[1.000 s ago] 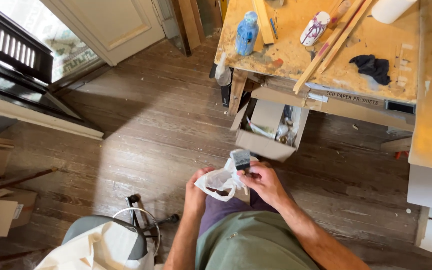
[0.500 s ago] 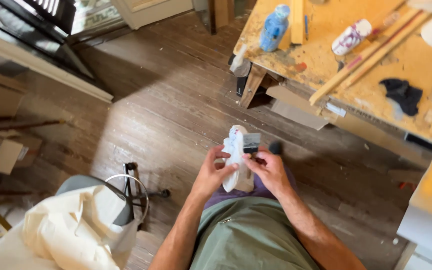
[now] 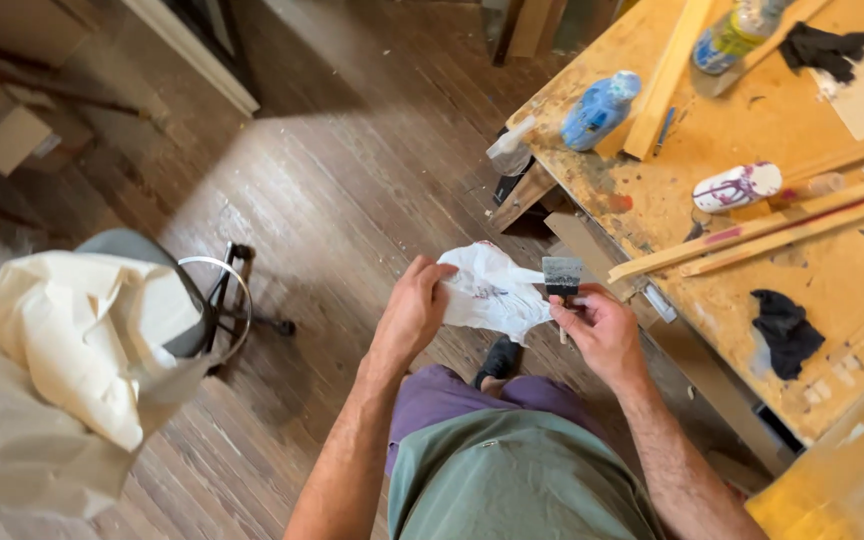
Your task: Framing a piece of artwork by cleaning the frame and placing the art inside.
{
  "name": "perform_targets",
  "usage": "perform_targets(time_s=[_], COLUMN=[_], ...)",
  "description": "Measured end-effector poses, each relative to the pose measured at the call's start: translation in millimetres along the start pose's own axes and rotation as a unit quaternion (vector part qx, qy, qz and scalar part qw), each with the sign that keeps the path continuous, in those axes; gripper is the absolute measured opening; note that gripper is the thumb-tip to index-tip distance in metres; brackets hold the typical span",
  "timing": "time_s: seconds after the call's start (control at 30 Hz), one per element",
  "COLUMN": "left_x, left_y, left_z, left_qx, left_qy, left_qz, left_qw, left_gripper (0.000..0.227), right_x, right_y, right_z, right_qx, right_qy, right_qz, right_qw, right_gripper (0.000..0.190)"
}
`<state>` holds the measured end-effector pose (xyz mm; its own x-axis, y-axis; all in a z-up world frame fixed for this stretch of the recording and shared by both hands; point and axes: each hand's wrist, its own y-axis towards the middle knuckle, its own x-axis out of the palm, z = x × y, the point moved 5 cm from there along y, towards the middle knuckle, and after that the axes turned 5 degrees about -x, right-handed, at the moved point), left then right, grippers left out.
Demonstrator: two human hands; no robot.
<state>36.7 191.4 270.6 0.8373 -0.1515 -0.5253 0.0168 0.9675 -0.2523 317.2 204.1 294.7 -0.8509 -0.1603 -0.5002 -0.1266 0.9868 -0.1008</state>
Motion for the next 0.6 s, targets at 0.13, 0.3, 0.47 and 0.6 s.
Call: perform_targets(time_s=[0.13, 0.3, 0.47, 0.6], left_x=[6, 15, -16, -21], left_y=[-11, -16, -32, -41], left_z=[16, 6, 35, 29], left_qx=[-0.019, -0.023, -0.011, 0.038], left_qy=[-0.049, -0.097, -0.061, 0.005], left_qz=[0.042, 0.065, 0.0, -0.05], left_qw=[0.998, 0.993, 0.998, 0.998], left_gripper=[0.029, 0.05, 0.08, 0.086], right_x=[2, 4, 4, 19], right_y=[4, 0, -18, -36], right_z=[12, 13, -57, -97], right_qx=[-0.016, -0.048, -0.185, -0.248], right_qy=[-0.007, 0.017, -0.116, -0.221], right_qz=[-0.039, -0.041, 0.0, 0.026], right_qw=[0.999, 0.998, 0.976, 0.943], right_gripper=[0.042, 0.031, 0.022, 0.018])
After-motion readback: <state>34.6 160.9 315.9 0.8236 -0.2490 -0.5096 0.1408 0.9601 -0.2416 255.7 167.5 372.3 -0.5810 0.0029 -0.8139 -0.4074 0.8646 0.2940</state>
